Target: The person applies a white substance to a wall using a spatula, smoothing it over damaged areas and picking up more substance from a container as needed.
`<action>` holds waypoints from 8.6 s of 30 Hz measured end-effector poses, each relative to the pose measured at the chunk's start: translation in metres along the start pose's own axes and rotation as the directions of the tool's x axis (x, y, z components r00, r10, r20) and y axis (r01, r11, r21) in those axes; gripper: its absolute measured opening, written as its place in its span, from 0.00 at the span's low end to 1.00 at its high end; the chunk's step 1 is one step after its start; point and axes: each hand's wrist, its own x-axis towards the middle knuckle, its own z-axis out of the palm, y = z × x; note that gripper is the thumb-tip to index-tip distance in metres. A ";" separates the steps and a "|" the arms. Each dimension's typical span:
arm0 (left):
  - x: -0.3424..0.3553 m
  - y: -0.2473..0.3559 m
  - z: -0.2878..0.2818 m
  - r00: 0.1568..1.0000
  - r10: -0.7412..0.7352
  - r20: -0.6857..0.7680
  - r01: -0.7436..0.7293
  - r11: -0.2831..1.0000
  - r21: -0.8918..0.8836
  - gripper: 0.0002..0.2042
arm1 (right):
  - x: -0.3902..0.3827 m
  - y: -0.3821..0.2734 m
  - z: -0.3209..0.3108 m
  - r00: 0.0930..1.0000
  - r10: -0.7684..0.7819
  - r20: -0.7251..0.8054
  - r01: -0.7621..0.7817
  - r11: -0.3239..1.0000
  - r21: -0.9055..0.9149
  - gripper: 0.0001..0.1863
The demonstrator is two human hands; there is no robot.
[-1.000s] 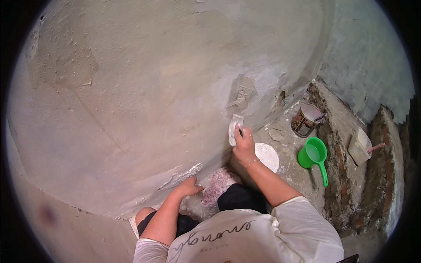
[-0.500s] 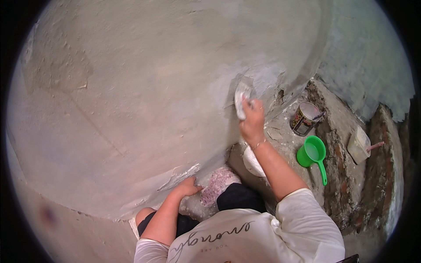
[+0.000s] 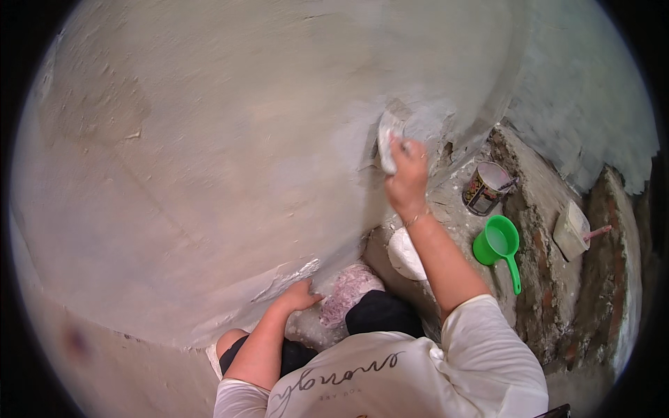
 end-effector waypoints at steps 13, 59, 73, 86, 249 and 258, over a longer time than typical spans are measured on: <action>0.000 -0.001 0.002 0.999 -0.032 0.034 0.032 0.999 0.002 0.35 | -0.044 0.026 -0.008 0.899 0.436 0.038 -0.438 0.898 0.050 0.18; -0.008 0.002 -0.007 0.998 -0.034 0.059 0.036 0.999 -0.025 0.34 | -0.036 -0.003 -0.026 0.937 0.349 0.011 -0.329 0.873 0.360 0.17; -0.007 -0.005 -0.002 0.999 0.018 -0.037 -0.019 1.000 -0.023 0.30 | -0.081 -0.020 -0.022 0.956 0.207 0.206 -0.261 0.923 0.282 0.20; -0.004 -0.002 -0.003 0.999 0.017 -0.027 -0.017 0.999 -0.029 0.29 | -0.109 -0.028 0.043 0.941 0.229 0.250 -0.160 0.950 -0.268 0.34; -0.010 -0.002 0.001 0.999 -0.031 -0.035 0.031 1.000 -0.001 0.33 | -0.008 -0.001 -0.060 0.997 0.005 0.077 -0.011 0.997 0.081 0.23; -0.007 -0.003 -0.001 0.999 0.003 -0.034 -0.003 1.000 0.017 0.34 | -0.026 -0.021 -0.015 0.974 -0.181 0.136 0.181 0.983 0.014 0.22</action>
